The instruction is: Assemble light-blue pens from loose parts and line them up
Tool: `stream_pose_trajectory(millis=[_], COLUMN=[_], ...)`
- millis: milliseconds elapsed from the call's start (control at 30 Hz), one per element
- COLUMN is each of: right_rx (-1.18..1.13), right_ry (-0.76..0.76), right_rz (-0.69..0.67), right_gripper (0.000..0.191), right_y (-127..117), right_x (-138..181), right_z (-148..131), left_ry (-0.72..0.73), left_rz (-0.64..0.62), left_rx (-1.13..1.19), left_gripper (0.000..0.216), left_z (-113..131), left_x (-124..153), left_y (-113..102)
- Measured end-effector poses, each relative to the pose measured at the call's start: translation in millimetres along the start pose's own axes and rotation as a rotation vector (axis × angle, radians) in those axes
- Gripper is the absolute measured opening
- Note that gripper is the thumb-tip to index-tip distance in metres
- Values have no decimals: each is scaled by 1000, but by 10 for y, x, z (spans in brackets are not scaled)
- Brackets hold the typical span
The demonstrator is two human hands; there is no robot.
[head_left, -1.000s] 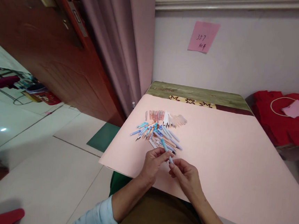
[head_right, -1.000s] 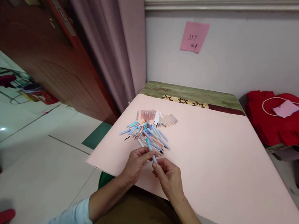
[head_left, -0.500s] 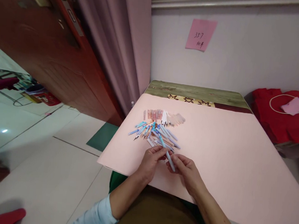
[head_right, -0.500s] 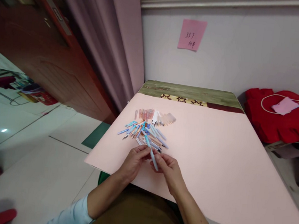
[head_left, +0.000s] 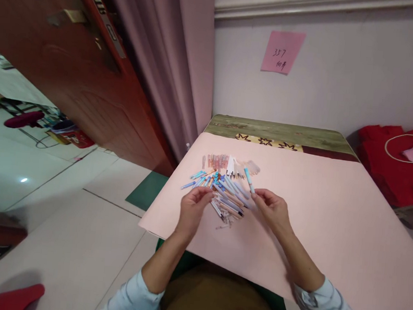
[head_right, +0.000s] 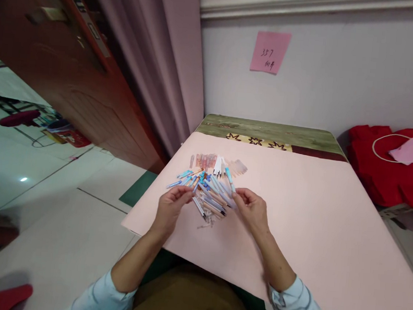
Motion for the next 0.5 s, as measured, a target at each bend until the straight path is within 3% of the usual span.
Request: stream_pose_trajectory(millis=[100, 200, 333, 500], right_rx=[49, 89, 97, 136], right_ry=[-11, -66, -88, -113], right_rz=[2, -2, 10, 37], right_gripper=[38, 34, 29, 27], right_y=[29, 81, 69, 10], right_x=[-57, -58, -61, -63], right_z=[233, 324, 322, 315], left_ry=[87, 95, 126, 10], left_rz=[103, 104, 38, -114], left_rx=[-209, -618, -1103, -1384], left_gripper=[17, 10, 9, 11], left_z=[23, 43, 103, 73], left_x=[-131, -353, -795, -1264], left_y=[-361, -530, -393, -42])
Point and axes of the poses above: each hand's wrist, its own x-axis away from the middle knuckle, its own y-axis out of the palm, z = x × y, the point moved 5 cm from there along -x, towards the middle knuckle, and after that the axes turned 13 degrees about -z, right-handed, at the moved point
